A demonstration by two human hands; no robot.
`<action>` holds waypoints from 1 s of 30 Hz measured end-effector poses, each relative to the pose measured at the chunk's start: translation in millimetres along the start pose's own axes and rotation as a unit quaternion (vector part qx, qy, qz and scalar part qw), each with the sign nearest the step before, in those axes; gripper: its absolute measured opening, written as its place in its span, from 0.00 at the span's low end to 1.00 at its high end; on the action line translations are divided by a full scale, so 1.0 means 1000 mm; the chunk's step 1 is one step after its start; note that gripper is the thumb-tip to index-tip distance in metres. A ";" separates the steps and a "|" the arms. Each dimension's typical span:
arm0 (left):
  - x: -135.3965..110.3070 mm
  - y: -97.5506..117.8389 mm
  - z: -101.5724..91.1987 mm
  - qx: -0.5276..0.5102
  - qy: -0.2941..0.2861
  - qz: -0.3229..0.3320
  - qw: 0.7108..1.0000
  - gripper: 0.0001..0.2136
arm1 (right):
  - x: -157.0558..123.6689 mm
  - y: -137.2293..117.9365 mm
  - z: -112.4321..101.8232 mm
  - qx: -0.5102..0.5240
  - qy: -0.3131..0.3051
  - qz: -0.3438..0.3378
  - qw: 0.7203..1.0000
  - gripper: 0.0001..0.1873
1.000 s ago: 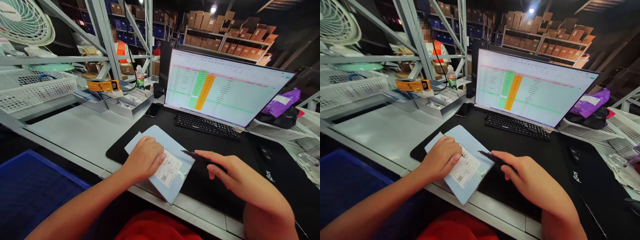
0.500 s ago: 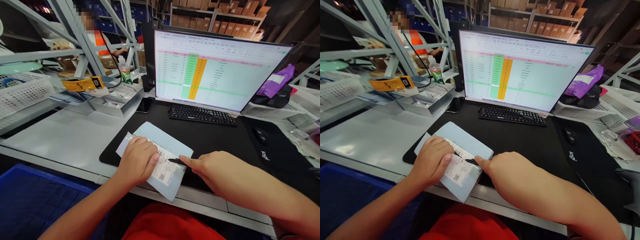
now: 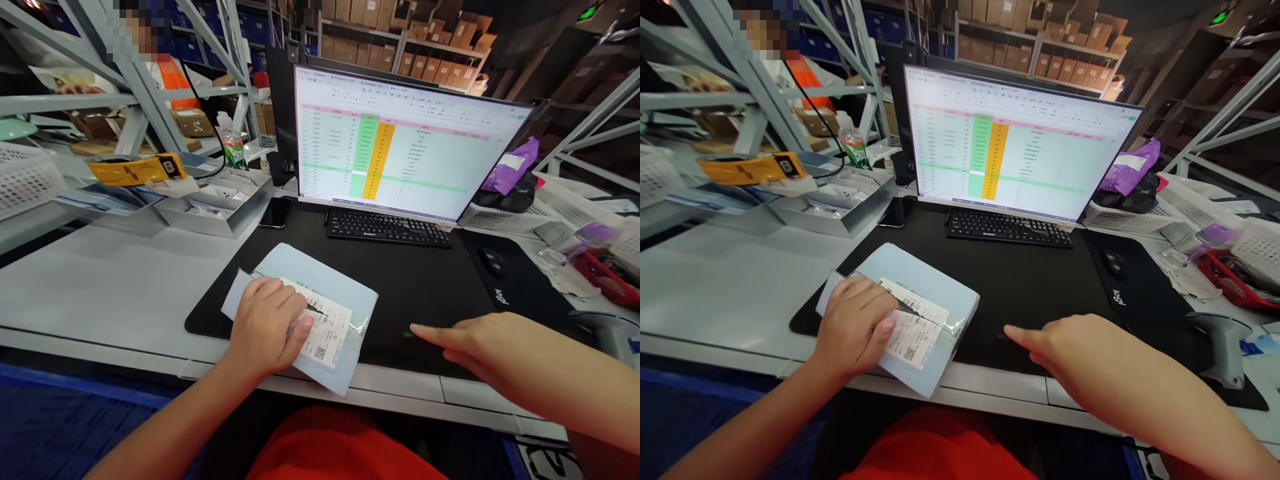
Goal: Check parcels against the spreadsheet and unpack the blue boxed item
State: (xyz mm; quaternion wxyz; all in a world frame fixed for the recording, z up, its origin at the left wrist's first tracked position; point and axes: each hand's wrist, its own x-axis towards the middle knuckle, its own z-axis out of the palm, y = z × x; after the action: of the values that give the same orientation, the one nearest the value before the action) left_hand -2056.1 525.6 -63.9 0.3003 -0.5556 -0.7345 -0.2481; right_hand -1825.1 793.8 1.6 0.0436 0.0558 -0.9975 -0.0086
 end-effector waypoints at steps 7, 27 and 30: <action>0.001 -0.003 0.002 -0.012 -0.026 0.001 1.000 0.17 | 0.007 -0.003 0.032 -0.052 0.107 -0.075 0.990 0.24; 0.010 -0.009 0.002 -0.035 -0.099 0.004 0.994 0.16 | 0.027 0.062 0.086 -0.125 0.234 0.061 0.962 0.26; 0.012 -0.010 0.002 -0.039 -0.087 0.006 0.995 0.16 | 0.041 0.055 0.088 0.098 0.271 0.206 0.935 0.22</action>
State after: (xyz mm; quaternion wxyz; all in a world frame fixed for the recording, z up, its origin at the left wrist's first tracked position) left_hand -2068.1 532.9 -57.2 0.2151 -0.5909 -0.7441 -0.2257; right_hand -1879.6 844.7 -81.5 0.3072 -0.1470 -0.9333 0.1141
